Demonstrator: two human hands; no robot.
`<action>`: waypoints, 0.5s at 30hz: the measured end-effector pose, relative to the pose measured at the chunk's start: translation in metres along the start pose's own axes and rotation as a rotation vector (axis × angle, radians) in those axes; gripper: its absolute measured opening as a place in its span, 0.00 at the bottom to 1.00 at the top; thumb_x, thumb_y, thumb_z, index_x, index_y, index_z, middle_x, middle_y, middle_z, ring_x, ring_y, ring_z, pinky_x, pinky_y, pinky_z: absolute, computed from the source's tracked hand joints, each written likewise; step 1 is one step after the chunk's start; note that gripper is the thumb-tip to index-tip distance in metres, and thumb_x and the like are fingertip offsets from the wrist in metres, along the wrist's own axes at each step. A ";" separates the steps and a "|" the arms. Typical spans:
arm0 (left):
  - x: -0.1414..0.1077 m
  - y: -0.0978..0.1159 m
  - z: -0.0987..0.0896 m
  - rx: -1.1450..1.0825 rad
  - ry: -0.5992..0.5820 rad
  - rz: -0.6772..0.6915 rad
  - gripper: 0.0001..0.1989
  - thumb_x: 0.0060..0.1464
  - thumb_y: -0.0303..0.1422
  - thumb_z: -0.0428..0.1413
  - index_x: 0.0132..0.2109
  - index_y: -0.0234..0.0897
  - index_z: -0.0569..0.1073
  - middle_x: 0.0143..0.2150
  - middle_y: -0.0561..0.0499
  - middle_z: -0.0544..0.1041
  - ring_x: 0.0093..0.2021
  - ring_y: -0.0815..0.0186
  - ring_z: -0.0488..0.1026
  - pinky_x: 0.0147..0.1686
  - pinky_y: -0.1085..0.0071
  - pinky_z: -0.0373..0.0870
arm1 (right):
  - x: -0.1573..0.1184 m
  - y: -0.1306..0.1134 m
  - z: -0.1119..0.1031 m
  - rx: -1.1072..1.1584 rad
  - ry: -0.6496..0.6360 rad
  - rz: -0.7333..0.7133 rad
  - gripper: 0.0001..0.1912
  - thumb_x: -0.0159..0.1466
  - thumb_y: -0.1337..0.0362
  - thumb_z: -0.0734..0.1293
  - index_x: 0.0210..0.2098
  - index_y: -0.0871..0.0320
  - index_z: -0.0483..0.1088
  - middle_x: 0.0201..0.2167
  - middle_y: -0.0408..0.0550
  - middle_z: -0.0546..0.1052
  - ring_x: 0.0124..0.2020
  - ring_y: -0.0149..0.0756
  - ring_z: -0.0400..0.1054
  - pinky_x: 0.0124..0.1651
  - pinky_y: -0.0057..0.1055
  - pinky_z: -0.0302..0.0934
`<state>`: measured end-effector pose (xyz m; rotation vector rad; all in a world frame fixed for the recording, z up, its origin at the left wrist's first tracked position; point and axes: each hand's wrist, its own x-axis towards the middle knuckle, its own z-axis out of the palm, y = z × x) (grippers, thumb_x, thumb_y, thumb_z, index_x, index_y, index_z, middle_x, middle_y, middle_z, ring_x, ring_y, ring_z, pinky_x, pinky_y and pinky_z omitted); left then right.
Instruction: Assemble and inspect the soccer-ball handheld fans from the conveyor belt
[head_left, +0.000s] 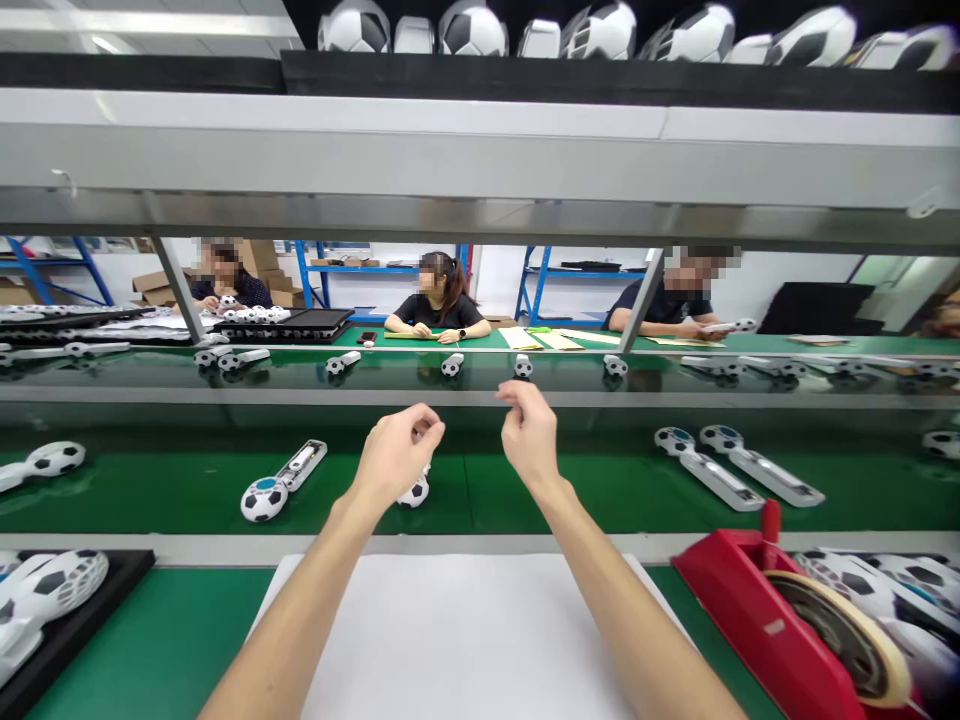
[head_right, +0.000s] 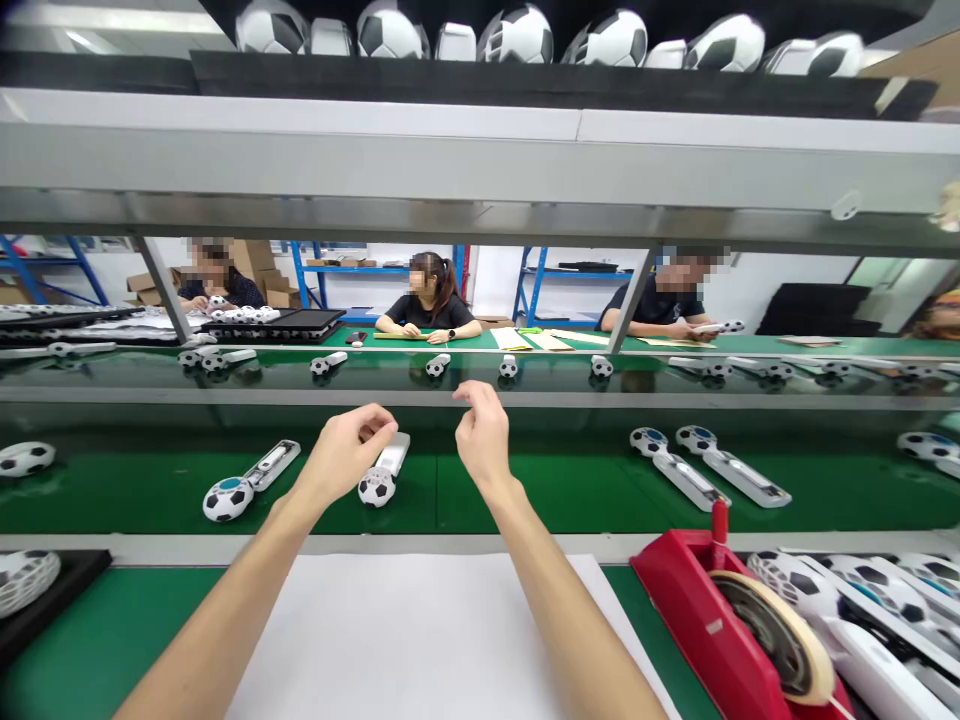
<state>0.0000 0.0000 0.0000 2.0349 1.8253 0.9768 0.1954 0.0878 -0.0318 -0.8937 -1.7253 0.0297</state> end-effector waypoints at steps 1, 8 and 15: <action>0.006 -0.011 0.006 0.060 -0.027 -0.048 0.11 0.66 0.38 0.48 0.43 0.41 0.72 0.42 0.51 0.77 0.42 0.62 0.74 0.42 0.69 0.67 | -0.003 0.011 0.005 -0.027 -0.112 0.059 0.13 0.66 0.76 0.57 0.41 0.59 0.70 0.44 0.55 0.75 0.47 0.42 0.71 0.52 0.42 0.67; 0.010 -0.052 0.069 0.242 -0.283 -0.233 0.27 0.48 0.40 0.66 0.54 0.35 0.71 0.54 0.38 0.69 0.51 0.44 0.73 0.47 0.54 0.70 | -0.039 0.039 0.041 -0.078 -0.763 0.169 0.20 0.67 0.64 0.69 0.58 0.58 0.68 0.60 0.54 0.68 0.59 0.48 0.65 0.60 0.51 0.62; 0.016 -0.048 0.071 0.061 -0.172 -0.216 0.22 0.48 0.32 0.63 0.52 0.36 0.72 0.54 0.41 0.71 0.49 0.51 0.75 0.47 0.60 0.72 | -0.045 0.036 0.048 -0.010 -0.860 0.169 0.39 0.58 0.69 0.74 0.66 0.57 0.60 0.70 0.60 0.54 0.68 0.57 0.50 0.67 0.55 0.49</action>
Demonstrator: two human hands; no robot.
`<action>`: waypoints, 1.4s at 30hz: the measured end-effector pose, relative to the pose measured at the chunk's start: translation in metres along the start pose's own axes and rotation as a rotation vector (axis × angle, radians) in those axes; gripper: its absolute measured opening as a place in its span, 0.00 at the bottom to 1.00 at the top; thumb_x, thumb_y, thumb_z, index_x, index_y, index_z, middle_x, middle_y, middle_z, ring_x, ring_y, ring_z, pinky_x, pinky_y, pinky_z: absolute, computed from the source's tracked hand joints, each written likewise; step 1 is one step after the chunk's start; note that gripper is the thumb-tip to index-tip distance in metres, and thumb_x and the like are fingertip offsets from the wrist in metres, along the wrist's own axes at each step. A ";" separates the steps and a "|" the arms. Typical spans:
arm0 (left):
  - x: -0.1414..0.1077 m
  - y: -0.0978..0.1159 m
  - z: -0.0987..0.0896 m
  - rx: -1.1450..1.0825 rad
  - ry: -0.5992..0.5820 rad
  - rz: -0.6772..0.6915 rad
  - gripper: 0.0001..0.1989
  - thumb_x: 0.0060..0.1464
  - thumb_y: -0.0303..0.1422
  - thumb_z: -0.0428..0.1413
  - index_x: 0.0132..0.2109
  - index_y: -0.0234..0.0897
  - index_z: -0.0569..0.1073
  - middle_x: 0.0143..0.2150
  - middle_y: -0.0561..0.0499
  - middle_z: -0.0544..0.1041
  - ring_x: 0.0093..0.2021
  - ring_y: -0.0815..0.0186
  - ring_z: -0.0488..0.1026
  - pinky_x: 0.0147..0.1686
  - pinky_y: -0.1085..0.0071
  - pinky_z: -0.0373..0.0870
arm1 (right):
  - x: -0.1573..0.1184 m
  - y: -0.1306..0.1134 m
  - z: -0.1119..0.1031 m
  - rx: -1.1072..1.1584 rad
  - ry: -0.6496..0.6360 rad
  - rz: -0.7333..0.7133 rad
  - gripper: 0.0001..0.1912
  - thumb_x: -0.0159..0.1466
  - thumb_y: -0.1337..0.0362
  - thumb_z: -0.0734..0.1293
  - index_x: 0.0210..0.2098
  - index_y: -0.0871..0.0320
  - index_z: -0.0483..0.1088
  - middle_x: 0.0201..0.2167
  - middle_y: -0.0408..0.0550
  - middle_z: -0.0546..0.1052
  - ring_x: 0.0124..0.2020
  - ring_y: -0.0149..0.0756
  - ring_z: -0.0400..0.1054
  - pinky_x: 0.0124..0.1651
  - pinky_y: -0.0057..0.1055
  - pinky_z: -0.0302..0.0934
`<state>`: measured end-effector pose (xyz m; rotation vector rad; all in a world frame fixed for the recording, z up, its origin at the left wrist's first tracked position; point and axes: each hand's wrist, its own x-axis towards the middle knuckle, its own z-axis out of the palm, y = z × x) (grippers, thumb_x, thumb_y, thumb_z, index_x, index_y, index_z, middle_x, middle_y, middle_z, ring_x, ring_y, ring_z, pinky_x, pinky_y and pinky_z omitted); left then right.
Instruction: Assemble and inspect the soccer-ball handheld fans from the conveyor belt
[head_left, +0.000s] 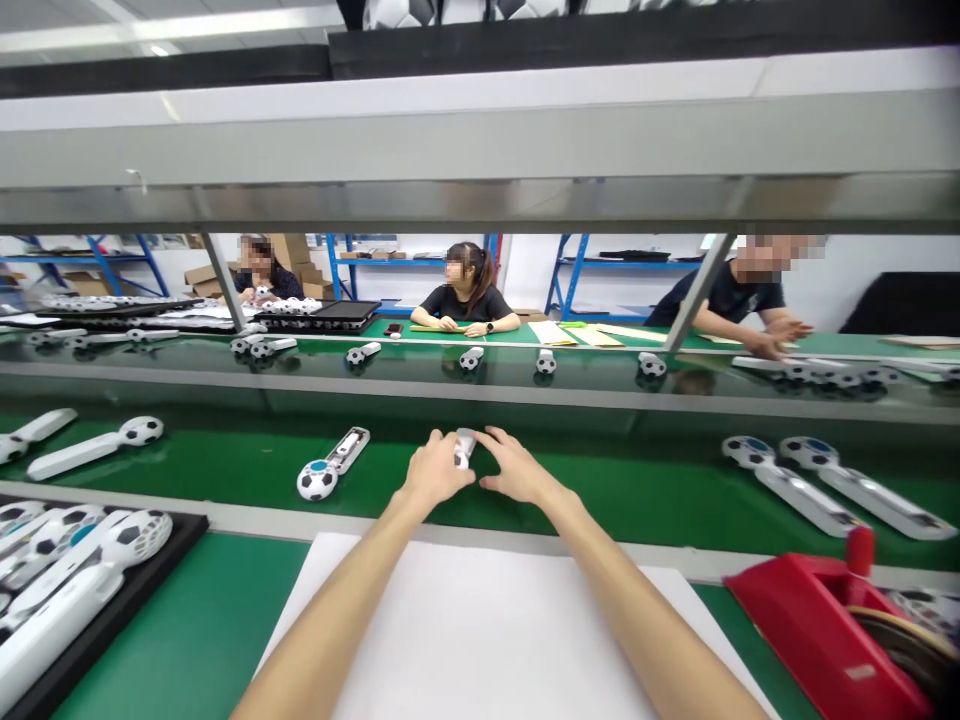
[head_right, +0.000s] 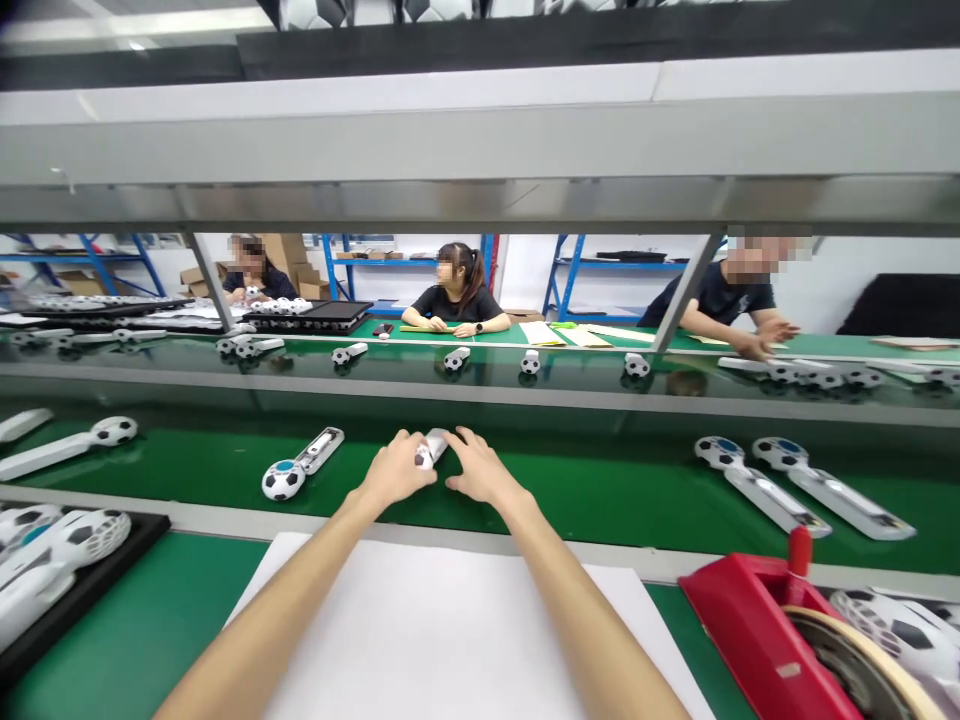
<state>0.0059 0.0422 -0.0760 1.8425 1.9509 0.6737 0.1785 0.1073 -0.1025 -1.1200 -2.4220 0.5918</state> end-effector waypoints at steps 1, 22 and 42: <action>0.001 0.000 -0.008 -0.063 0.007 0.012 0.20 0.50 0.34 0.62 0.50 0.37 0.72 0.51 0.43 0.74 0.47 0.53 0.76 0.44 0.64 0.72 | 0.000 -0.002 -0.001 0.025 0.010 -0.017 0.40 0.56 0.70 0.75 0.65 0.56 0.61 0.70 0.59 0.54 0.69 0.57 0.48 0.68 0.52 0.46; 0.022 -0.108 -0.038 0.165 0.208 -0.445 0.17 0.64 0.38 0.58 0.56 0.34 0.71 0.54 0.43 0.73 0.52 0.56 0.73 0.52 0.52 0.72 | -0.026 -0.103 -0.053 1.473 -0.138 0.006 0.24 0.58 0.44 0.68 0.42 0.57 0.68 0.27 0.41 0.70 0.20 0.28 0.63 0.23 0.26 0.60; 0.003 -0.075 -0.095 0.265 0.096 -0.396 0.18 0.52 0.34 0.66 0.48 0.35 0.72 0.45 0.41 0.75 0.44 0.51 0.76 0.42 0.60 0.72 | -0.063 -0.132 -0.090 1.517 -0.160 -0.156 0.16 0.52 0.67 0.67 0.42 0.60 0.70 0.35 0.49 0.77 0.29 0.37 0.73 0.31 0.32 0.70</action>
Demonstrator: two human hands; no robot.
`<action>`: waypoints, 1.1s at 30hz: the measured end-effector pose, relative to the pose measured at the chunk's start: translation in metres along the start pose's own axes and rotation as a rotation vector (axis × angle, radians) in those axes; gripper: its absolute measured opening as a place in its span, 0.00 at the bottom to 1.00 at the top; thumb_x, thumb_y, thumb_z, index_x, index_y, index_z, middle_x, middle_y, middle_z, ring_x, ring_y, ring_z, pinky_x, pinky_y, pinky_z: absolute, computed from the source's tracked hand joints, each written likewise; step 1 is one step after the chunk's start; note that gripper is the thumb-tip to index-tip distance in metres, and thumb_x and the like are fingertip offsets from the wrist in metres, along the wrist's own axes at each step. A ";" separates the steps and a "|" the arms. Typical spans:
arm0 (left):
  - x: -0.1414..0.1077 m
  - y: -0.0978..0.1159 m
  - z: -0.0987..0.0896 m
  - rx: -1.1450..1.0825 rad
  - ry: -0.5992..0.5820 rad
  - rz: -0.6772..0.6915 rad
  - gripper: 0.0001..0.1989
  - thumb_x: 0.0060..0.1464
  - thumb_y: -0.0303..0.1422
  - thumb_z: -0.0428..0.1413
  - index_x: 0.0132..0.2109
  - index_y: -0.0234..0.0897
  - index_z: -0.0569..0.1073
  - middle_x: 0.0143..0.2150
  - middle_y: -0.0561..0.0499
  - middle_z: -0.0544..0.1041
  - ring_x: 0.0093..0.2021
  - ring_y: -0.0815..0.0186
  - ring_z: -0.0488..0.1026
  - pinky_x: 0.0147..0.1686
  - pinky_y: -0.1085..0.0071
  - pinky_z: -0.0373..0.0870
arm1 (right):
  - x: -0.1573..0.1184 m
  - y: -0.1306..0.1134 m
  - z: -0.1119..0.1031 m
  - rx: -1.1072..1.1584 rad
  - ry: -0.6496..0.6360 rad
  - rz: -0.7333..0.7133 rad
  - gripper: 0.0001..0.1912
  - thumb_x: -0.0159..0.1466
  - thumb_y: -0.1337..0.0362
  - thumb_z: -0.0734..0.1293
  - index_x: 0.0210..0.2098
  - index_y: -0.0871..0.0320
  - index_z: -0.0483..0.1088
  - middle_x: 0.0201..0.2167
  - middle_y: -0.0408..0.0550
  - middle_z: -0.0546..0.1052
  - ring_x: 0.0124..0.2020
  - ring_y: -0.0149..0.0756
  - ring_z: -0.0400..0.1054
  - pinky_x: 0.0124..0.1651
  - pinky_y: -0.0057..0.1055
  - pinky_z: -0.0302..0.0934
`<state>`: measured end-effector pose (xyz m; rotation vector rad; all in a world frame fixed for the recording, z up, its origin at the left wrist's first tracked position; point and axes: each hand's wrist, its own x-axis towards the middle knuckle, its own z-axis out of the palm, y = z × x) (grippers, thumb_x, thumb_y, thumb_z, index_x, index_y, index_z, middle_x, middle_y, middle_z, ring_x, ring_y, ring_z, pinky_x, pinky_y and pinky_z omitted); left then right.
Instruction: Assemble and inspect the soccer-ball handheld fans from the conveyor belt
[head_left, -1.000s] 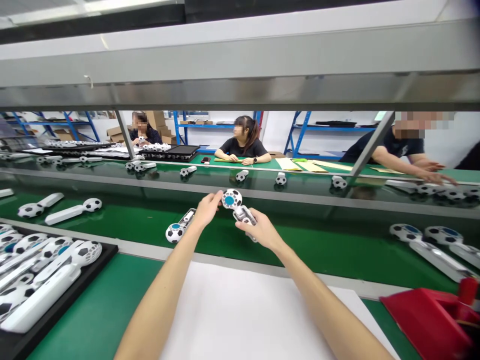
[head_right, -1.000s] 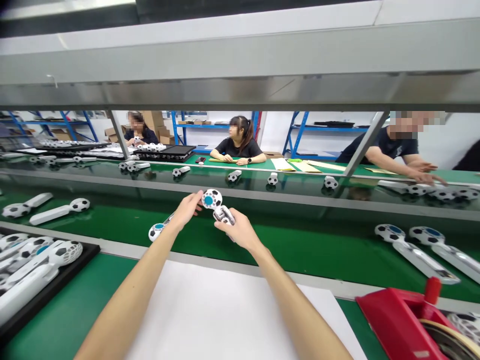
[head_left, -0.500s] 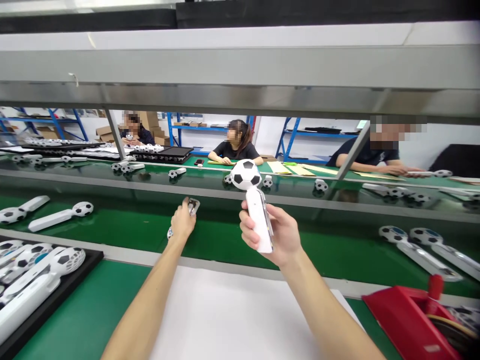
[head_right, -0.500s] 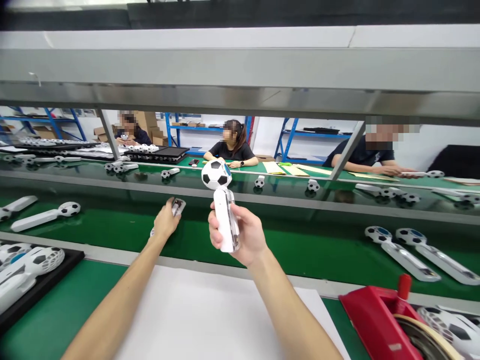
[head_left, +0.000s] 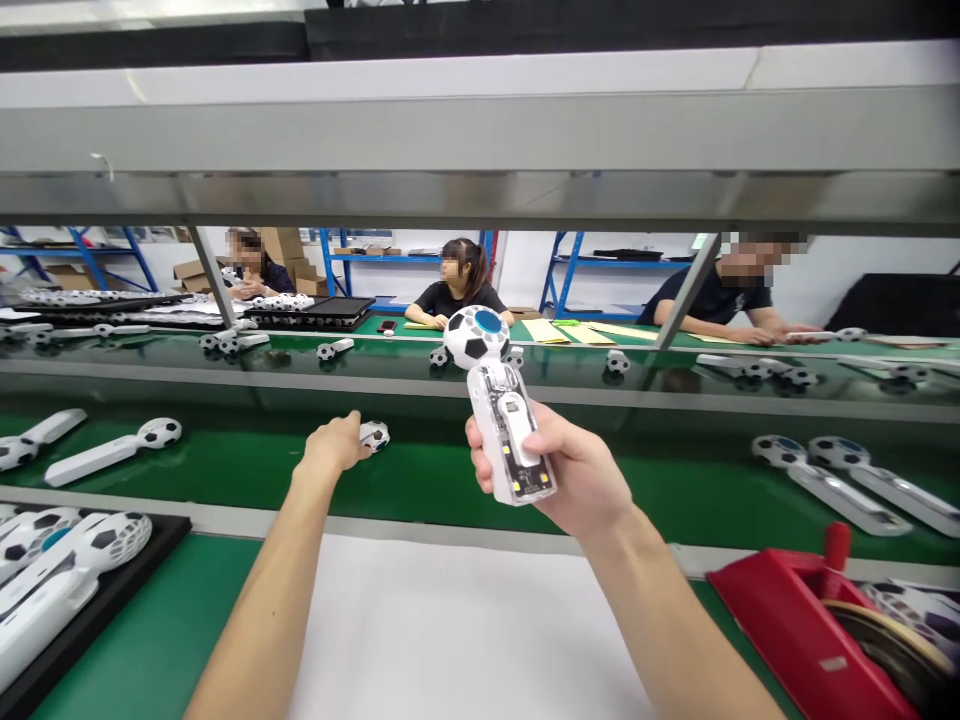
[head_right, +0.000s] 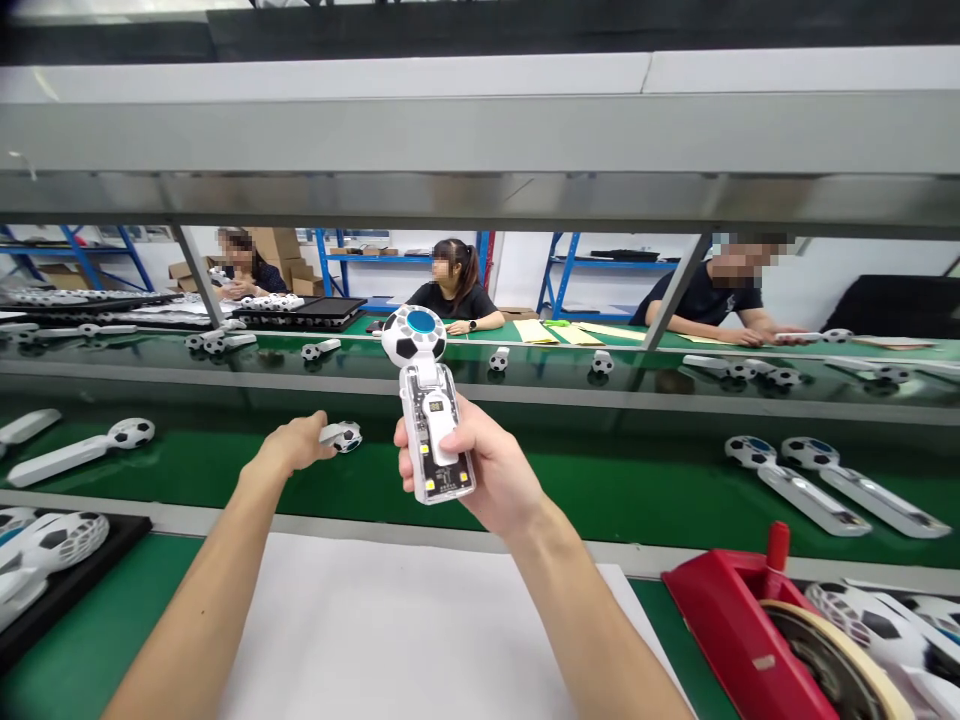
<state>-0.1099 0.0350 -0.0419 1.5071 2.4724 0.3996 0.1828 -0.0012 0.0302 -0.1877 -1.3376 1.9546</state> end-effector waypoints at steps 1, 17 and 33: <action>0.001 -0.003 0.000 -0.009 -0.070 -0.037 0.16 0.55 0.35 0.64 0.48 0.34 0.72 0.42 0.43 0.76 0.41 0.56 0.76 0.40 0.62 0.73 | -0.001 0.000 0.002 -0.051 0.039 -0.006 0.17 0.53 0.67 0.68 0.43 0.59 0.69 0.36 0.49 0.77 0.30 0.36 0.73 0.32 0.32 0.70; -0.044 0.049 -0.035 -1.096 -0.037 0.395 0.18 0.62 0.37 0.47 0.56 0.36 0.66 0.50 0.45 0.75 0.28 0.71 0.72 0.24 0.75 0.68 | -0.008 -0.007 0.009 -0.331 0.169 -0.199 0.22 0.57 0.69 0.68 0.50 0.52 0.64 0.42 0.45 0.76 0.36 0.36 0.74 0.38 0.35 0.73; -0.115 0.080 -0.055 -1.587 -0.297 0.729 0.27 0.55 0.28 0.61 0.58 0.41 0.59 0.52 0.43 0.76 0.35 0.60 0.79 0.30 0.64 0.80 | -0.004 -0.008 -0.005 -0.406 0.231 -0.306 0.23 0.59 0.69 0.68 0.52 0.52 0.61 0.44 0.45 0.76 0.41 0.40 0.76 0.43 0.42 0.75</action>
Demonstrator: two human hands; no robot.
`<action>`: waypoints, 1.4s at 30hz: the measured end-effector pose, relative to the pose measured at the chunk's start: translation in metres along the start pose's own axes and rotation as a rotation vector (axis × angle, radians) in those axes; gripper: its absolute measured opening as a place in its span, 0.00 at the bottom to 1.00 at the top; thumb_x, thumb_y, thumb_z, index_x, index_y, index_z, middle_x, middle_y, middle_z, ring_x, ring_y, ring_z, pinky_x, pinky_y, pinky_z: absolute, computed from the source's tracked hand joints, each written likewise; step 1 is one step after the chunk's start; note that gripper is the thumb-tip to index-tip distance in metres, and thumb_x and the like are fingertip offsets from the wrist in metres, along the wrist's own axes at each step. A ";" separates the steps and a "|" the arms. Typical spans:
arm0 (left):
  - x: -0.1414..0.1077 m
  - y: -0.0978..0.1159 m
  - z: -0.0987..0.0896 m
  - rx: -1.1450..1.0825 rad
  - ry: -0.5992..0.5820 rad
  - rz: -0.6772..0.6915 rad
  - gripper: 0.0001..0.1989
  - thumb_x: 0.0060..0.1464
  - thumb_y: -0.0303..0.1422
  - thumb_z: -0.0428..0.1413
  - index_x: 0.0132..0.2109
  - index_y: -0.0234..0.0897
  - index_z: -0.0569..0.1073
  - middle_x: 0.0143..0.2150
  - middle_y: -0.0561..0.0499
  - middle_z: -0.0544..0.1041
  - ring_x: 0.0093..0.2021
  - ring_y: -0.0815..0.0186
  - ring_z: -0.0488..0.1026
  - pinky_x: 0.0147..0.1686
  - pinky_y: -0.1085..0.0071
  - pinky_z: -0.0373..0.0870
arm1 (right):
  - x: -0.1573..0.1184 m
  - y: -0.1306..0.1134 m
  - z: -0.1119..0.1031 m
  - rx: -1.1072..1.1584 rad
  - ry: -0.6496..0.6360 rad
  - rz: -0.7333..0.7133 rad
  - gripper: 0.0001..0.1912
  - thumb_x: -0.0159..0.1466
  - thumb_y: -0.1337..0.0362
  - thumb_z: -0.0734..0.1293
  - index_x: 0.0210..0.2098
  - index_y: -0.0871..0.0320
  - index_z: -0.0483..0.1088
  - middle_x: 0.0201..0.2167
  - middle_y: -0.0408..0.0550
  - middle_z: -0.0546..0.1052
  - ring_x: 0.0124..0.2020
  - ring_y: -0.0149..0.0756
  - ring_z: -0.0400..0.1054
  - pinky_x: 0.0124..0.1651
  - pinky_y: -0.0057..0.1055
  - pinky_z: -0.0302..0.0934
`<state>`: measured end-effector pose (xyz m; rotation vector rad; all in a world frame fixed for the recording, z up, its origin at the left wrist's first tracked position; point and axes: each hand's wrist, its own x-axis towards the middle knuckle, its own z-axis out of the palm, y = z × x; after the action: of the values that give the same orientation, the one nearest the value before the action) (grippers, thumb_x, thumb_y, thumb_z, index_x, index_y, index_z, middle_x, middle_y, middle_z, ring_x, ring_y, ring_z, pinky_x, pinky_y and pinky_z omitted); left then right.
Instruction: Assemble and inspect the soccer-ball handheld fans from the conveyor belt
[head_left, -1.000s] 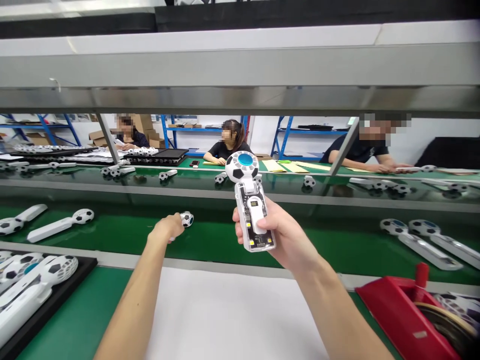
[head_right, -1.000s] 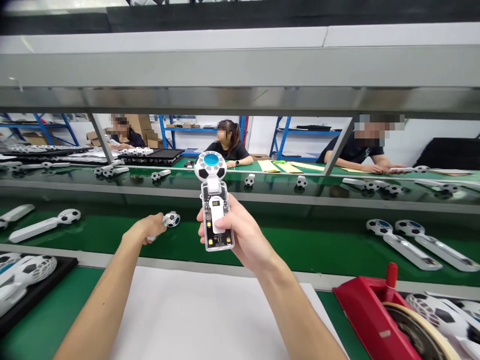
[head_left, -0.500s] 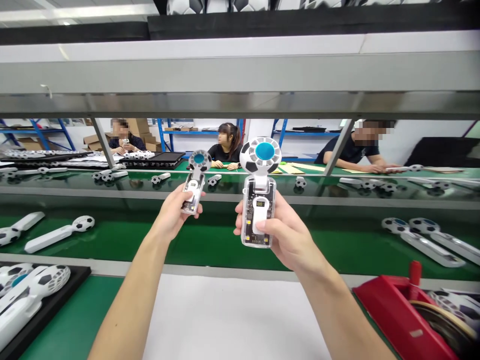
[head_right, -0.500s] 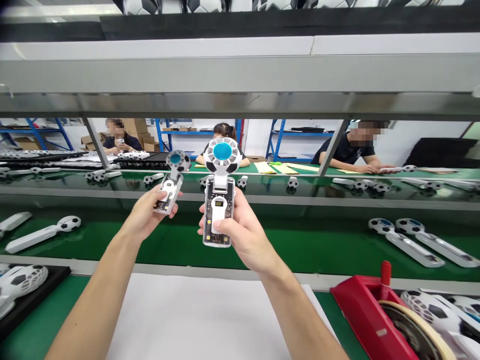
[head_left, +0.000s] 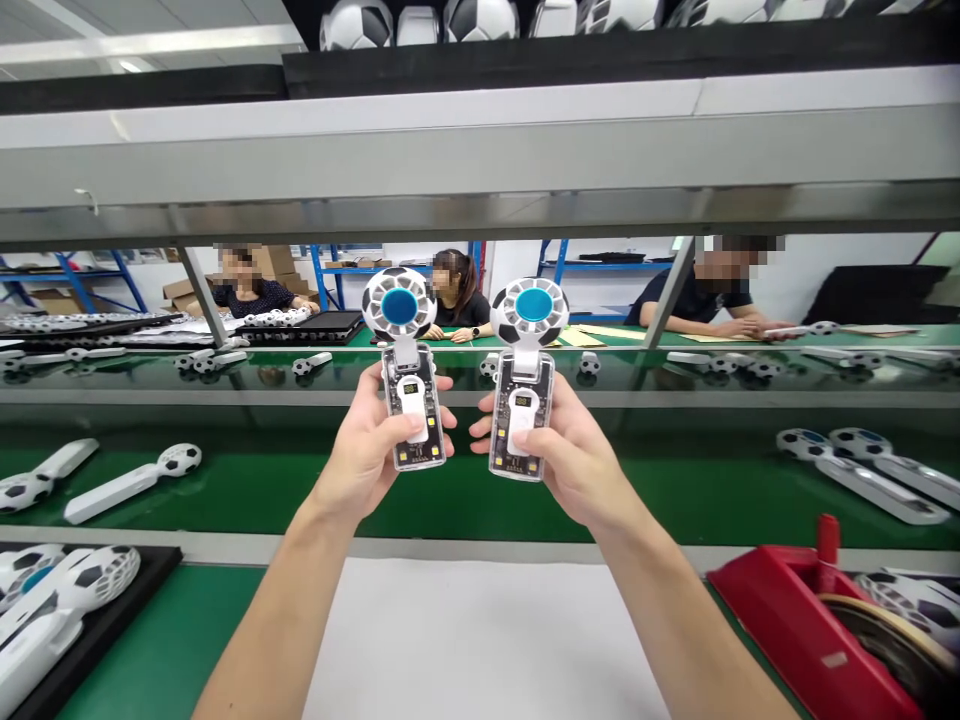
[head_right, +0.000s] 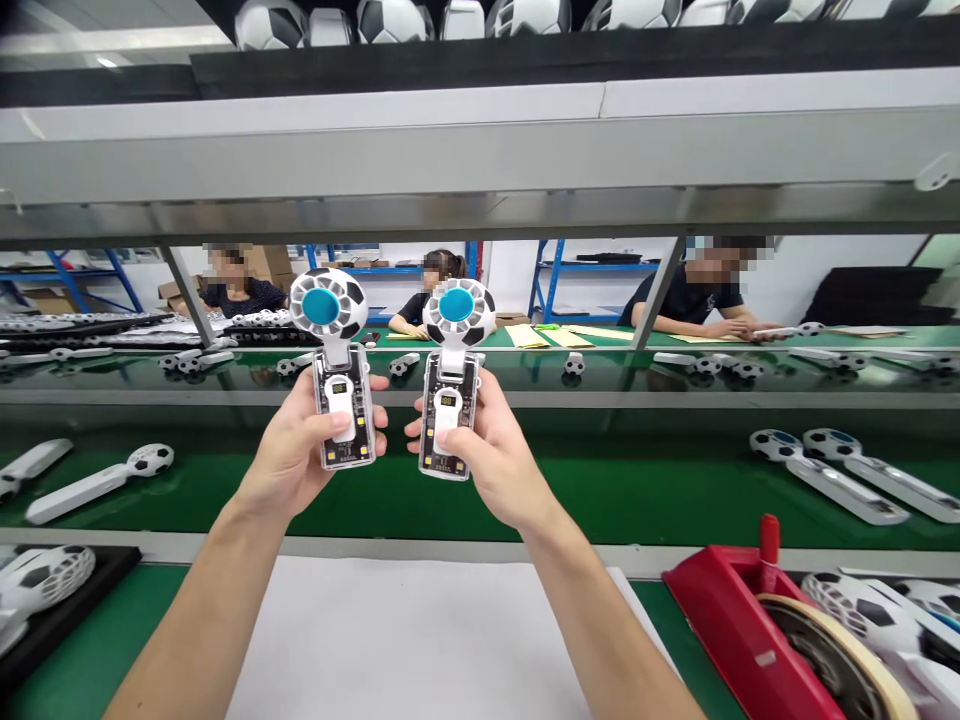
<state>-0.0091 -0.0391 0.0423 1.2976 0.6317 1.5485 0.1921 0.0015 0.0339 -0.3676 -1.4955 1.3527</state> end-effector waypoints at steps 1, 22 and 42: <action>0.000 0.000 0.001 0.011 -0.010 0.005 0.29 0.55 0.28 0.62 0.59 0.42 0.58 0.53 0.43 0.75 0.35 0.60 0.79 0.30 0.64 0.80 | 0.000 0.000 0.000 -0.005 -0.002 0.001 0.24 0.59 0.70 0.68 0.52 0.51 0.61 0.45 0.45 0.76 0.41 0.40 0.76 0.43 0.42 0.75; 0.001 -0.013 0.007 -0.116 -0.043 -0.047 0.37 0.50 0.22 0.61 0.62 0.48 0.55 0.47 0.50 0.73 0.38 0.65 0.74 0.32 0.67 0.78 | -0.003 -0.016 -0.001 -0.023 0.006 0.132 0.30 0.52 0.69 0.71 0.53 0.52 0.62 0.44 0.47 0.75 0.34 0.35 0.72 0.33 0.32 0.69; 0.002 -0.014 0.010 -0.096 -0.026 -0.050 0.34 0.53 0.25 0.60 0.61 0.48 0.56 0.48 0.50 0.73 0.37 0.64 0.74 0.32 0.66 0.78 | -0.001 -0.012 0.000 0.024 0.036 0.133 0.28 0.55 0.68 0.71 0.53 0.52 0.62 0.46 0.48 0.76 0.35 0.36 0.74 0.32 0.32 0.71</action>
<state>0.0048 -0.0339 0.0337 1.2190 0.5624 1.5015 0.1970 -0.0033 0.0434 -0.4814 -1.4448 1.4591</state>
